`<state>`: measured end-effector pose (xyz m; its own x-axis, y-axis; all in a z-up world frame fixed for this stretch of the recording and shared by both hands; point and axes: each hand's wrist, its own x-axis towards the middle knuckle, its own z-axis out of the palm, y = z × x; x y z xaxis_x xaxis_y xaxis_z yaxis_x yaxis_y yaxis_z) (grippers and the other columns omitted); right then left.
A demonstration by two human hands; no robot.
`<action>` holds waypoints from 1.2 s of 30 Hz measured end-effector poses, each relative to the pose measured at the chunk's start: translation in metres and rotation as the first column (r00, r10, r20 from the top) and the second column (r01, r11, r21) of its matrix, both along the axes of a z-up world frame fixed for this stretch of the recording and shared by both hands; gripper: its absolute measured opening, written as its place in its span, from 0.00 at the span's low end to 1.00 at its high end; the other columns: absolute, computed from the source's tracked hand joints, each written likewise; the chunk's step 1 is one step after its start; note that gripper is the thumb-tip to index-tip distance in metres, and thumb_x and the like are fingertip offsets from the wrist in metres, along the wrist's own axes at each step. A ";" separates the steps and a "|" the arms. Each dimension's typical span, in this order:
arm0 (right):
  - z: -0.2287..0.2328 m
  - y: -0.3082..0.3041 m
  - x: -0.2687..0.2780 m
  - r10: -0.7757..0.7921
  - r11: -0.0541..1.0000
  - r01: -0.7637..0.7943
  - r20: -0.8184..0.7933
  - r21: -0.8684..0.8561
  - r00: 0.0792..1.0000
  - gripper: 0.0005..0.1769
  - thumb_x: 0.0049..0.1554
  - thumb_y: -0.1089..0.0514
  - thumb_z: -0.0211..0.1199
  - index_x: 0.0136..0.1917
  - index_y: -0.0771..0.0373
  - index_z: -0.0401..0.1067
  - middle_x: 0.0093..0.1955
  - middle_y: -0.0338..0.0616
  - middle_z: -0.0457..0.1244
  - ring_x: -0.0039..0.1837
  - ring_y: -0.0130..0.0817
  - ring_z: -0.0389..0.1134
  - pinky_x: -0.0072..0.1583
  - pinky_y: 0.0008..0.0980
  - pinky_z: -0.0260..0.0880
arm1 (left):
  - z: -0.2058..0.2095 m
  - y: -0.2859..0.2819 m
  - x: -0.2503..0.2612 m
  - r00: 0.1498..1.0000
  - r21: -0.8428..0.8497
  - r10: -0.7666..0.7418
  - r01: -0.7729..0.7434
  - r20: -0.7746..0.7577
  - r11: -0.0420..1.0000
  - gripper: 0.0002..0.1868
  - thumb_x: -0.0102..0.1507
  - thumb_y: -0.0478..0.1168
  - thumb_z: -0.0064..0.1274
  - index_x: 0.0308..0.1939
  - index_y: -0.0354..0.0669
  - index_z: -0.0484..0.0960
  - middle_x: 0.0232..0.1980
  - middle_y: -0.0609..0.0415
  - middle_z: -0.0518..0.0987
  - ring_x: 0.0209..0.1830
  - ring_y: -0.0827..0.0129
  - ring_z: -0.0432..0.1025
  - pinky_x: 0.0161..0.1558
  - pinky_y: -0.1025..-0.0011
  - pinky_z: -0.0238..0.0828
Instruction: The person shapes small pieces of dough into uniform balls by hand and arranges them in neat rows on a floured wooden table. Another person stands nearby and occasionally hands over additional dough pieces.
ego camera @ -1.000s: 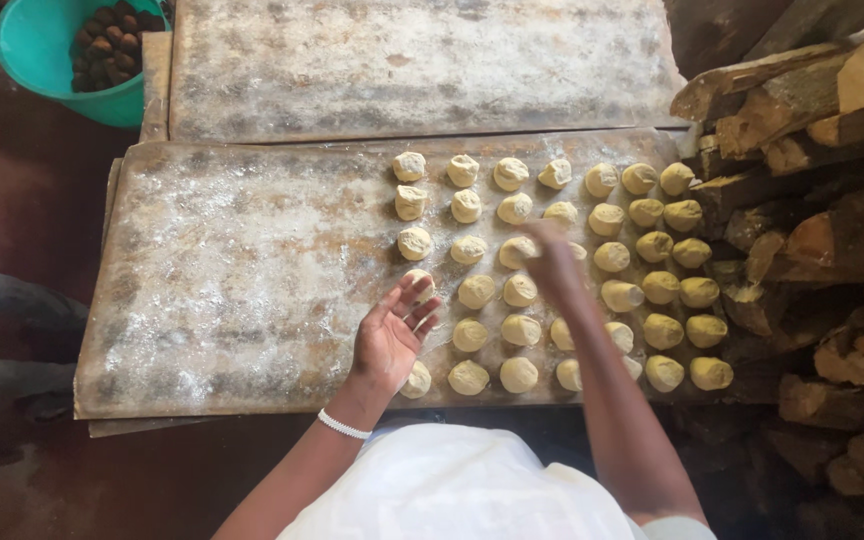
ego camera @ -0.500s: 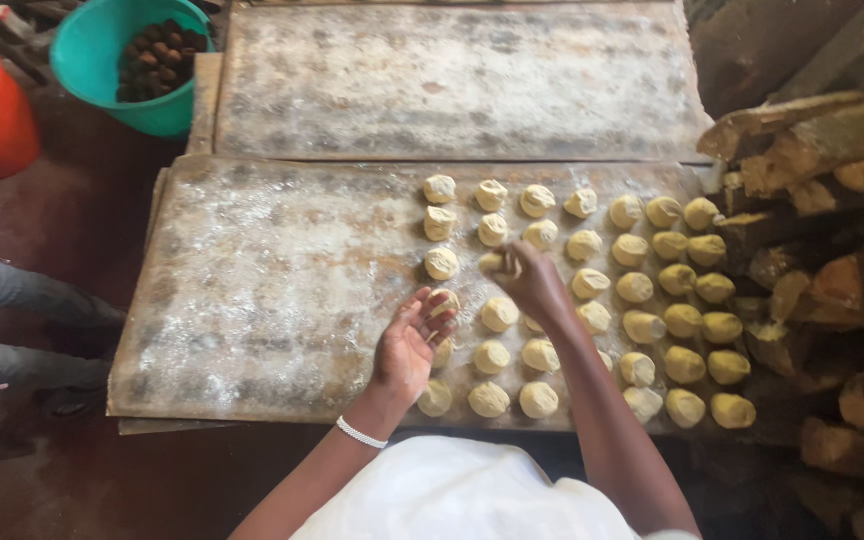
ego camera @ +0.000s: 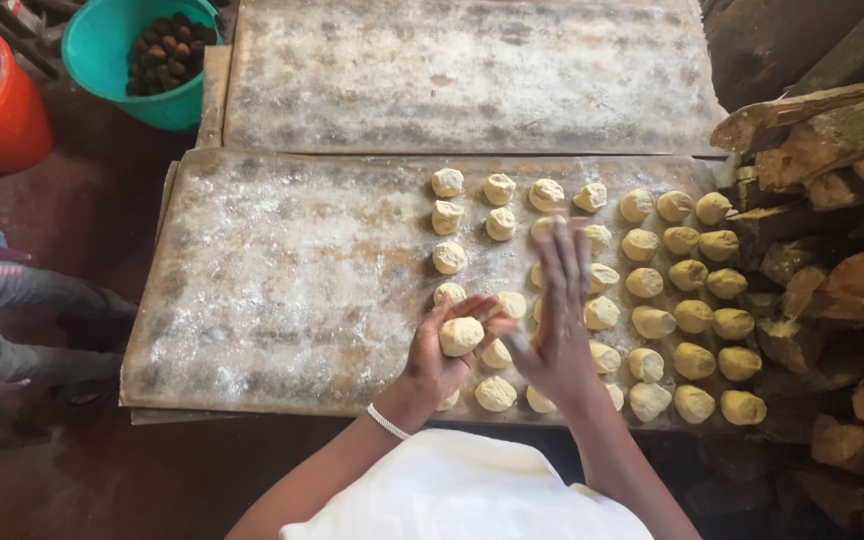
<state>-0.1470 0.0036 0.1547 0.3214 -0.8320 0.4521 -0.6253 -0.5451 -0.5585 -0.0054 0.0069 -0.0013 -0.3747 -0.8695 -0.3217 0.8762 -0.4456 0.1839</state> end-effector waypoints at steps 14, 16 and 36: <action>-0.075 0.004 0.045 0.076 0.992 -0.124 -0.684 -0.021 0.725 0.49 0.64 0.32 0.42 0.85 0.66 0.38 0.88 0.54 0.32 0.87 0.47 0.20 0.80 0.52 0.10 | -0.022 0.022 -0.007 0.972 -0.387 -0.053 -0.040 -0.229 0.921 0.31 0.77 0.55 0.34 0.77 0.38 0.55 0.71 0.37 0.66 0.72 0.55 0.66 0.73 0.61 0.67; -0.077 0.003 0.045 0.194 0.981 -0.174 -0.442 0.086 0.876 0.47 0.63 0.32 0.47 0.83 0.65 0.46 0.86 0.56 0.39 0.87 0.49 0.27 0.81 0.53 0.16 | -0.020 0.021 -0.008 0.719 -0.615 0.267 0.272 0.641 0.740 0.31 0.76 0.53 0.32 0.76 0.37 0.53 0.75 0.38 0.63 0.73 0.54 0.64 0.71 0.58 0.64; -0.142 -0.104 -0.033 -0.086 0.905 0.152 -0.179 0.398 0.980 0.15 0.57 0.59 0.68 0.58 0.59 0.77 0.59 0.47 0.70 0.55 0.39 0.74 0.54 0.34 0.80 | 0.020 0.003 0.036 0.967 0.047 0.140 -0.153 0.211 0.987 0.40 0.67 0.57 0.44 0.75 0.38 0.52 0.63 0.39 0.70 0.56 0.51 0.75 0.58 0.58 0.76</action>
